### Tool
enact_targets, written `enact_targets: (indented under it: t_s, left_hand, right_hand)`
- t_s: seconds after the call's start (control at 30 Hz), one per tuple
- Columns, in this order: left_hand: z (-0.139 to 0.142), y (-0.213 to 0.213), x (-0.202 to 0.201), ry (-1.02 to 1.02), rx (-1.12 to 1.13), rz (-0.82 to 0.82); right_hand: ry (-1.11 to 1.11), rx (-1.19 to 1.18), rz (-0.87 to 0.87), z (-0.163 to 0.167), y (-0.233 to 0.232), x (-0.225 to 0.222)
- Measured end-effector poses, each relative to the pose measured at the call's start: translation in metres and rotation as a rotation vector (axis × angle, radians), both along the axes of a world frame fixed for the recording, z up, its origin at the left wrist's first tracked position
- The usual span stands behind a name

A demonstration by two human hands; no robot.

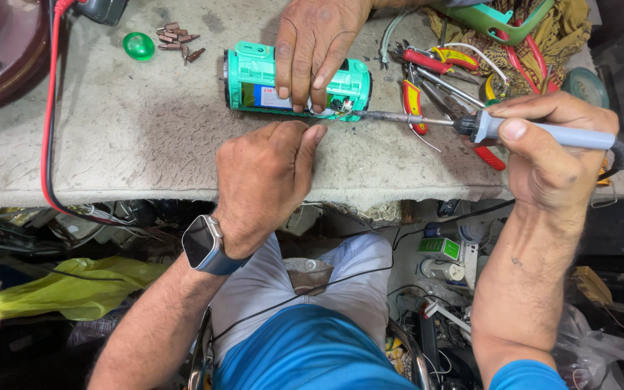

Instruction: The person uses a soldering iron to heat and remove a small component from a green cylindrical device, then uses pliers to pull and trim wires. The device is rotated and repositioned on the workbench throughout the process.

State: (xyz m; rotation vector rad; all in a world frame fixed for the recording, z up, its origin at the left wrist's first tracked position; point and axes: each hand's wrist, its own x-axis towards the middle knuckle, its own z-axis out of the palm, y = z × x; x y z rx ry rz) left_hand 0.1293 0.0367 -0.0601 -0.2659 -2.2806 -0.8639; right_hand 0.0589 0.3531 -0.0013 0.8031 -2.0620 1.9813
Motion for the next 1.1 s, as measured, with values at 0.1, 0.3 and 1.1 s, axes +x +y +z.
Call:
enact_targets:
  t_s: [0.1, 0.3, 1.1]
  left_hand:
    - [0.0, -0.001, -0.001, -0.005, 0.02, -0.01]
    - [0.0, 0.001, -0.003, -0.015, 0.027, -0.011]
    - [0.007, 0.014, -0.003, -0.041, 0.031, -0.021]
  right_hand:
    - [0.021, -0.017, -0.036, -0.005, -0.001, 0.002]
    - [0.058, -0.017, -0.081, -0.011, 0.002, 0.006]
    - [0.139, 0.118, -0.193, 0.0, -0.008, 0.043]
